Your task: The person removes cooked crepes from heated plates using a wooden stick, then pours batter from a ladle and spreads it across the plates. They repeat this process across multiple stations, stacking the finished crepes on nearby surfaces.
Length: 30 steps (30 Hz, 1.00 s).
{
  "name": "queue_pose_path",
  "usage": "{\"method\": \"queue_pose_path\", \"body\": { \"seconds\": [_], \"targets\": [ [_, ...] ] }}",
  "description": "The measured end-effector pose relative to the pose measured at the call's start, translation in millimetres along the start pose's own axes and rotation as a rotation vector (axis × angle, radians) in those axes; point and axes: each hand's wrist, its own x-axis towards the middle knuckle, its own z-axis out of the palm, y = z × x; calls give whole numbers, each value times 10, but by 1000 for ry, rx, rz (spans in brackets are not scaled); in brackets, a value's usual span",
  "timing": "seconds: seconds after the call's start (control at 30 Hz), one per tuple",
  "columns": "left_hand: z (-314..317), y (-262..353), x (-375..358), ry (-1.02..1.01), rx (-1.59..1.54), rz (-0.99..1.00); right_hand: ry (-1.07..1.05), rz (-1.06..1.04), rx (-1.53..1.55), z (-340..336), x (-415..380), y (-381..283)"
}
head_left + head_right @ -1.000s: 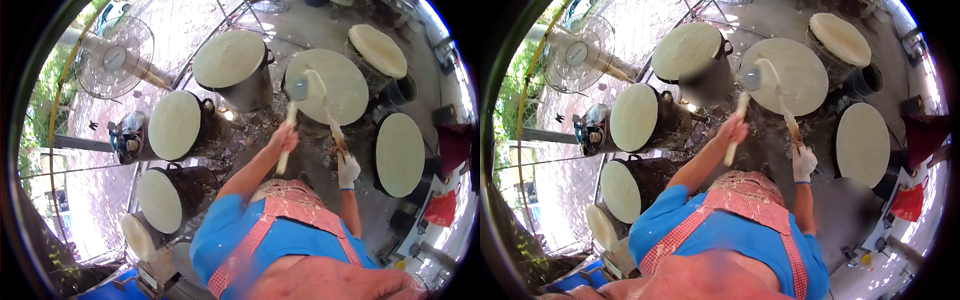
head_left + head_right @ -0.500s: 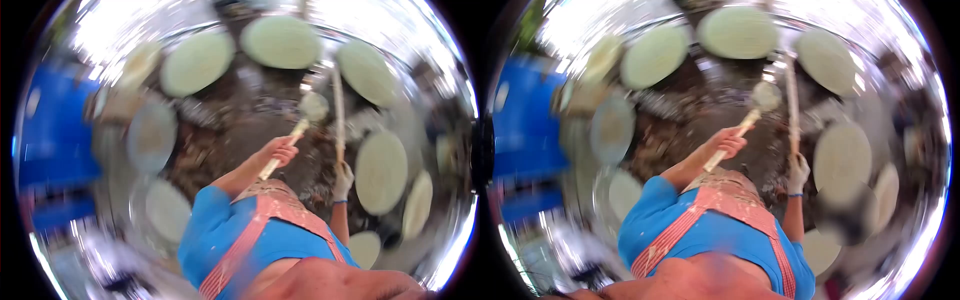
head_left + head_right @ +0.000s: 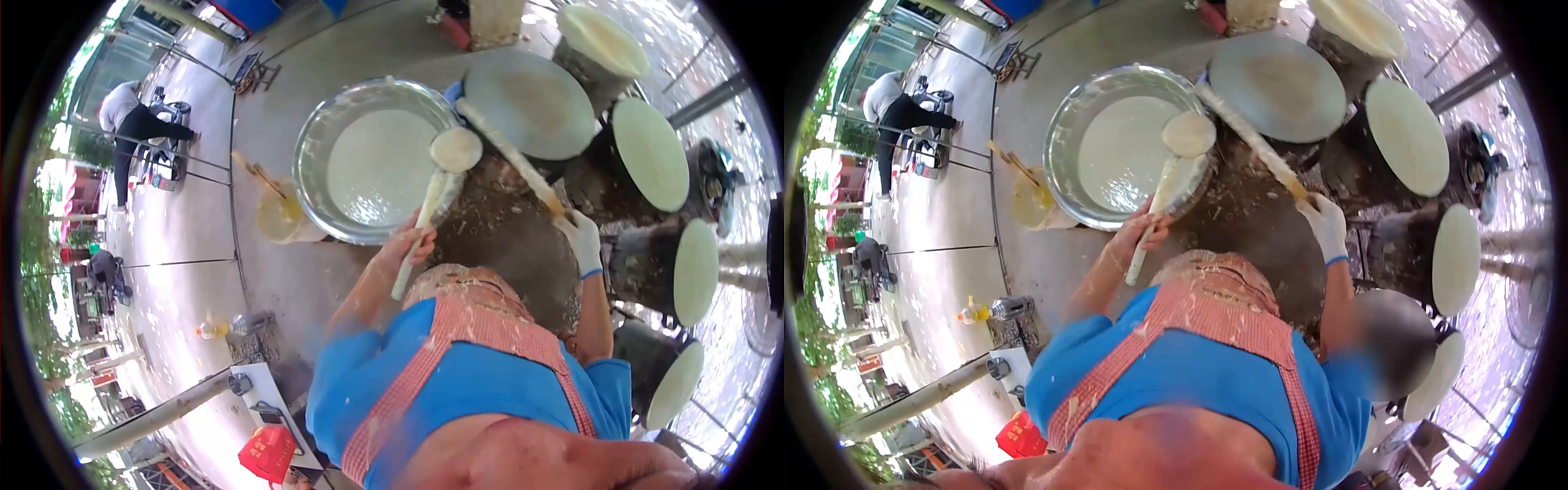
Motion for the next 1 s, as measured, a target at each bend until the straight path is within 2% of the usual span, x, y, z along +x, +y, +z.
{"method": "queue_pose_path", "body": {
  "seconds": [0.07,0.13,0.2,0.23,0.27,0.33,0.37,0.43,0.47,0.5,0.6,0.63,0.67,0.7,0.77,0.8,0.83,0.9,0.97,1.0],
  "targets": [
    [-584,321,40,106,66,34,-106,-174,-387,346,658,-487],
    [-1265,457,195,214,96,21,-279,-261,-720,680,1064,-1187],
    [-2120,452,540,320,93,-30,-448,-346,-951,1310,1400,-1403],
    [-2622,311,700,460,16,-156,-449,-471,-984,1651,1465,-1367],
    [-3115,199,869,597,-54,-280,-453,-606,-950,1690,1440,-1545],
    [-3410,173,1027,677,-126,-353,-541,-489,-861,1459,1495,-1915],
    [-3362,124,986,631,-123,-316,-508,-440,-817,1426,1530,-1756],
    [-3151,55,907,530,-99,-236,-482,-340,-832,1624,1439,-1159],
    [-2962,97,924,476,-83,-180,-493,-384,-734,1678,1315,-1016],
    [-2778,145,886,432,-65,-128,-503,-314,-684,1706,1178,-987],
    [-1806,488,640,329,-877,-147,-452,-276,-590,1499,757,-840],
    [-1618,547,533,182,-899,-87,-424,-251,-552,1409,644,-840],
    [-1306,693,378,120,-783,29,-399,-234,-516,1325,589,-865],
    [-934,804,189,66,-673,144,-308,-348,-470,1236,537,-949],
    [-302,1078,-100,180,-393,313,-210,-465,-398,1058,606,-1109],
    [211,1276,-339,171,-425,346,-159,-510,-338,1013,636,-1224],
    [512,1420,-533,215,-239,396,-94,-602,-242,938,732,-1374],
    [1093,1676,-884,286,-160,463,13,-740,-81,713,950,-1771],
    [1536,1885,-1257,304,184,633,87,-795,23,469,1125,-2173],
    [1677,1968,-1404,308,358,714,81,-755,129,342,1137,-2371]
  ]
}}
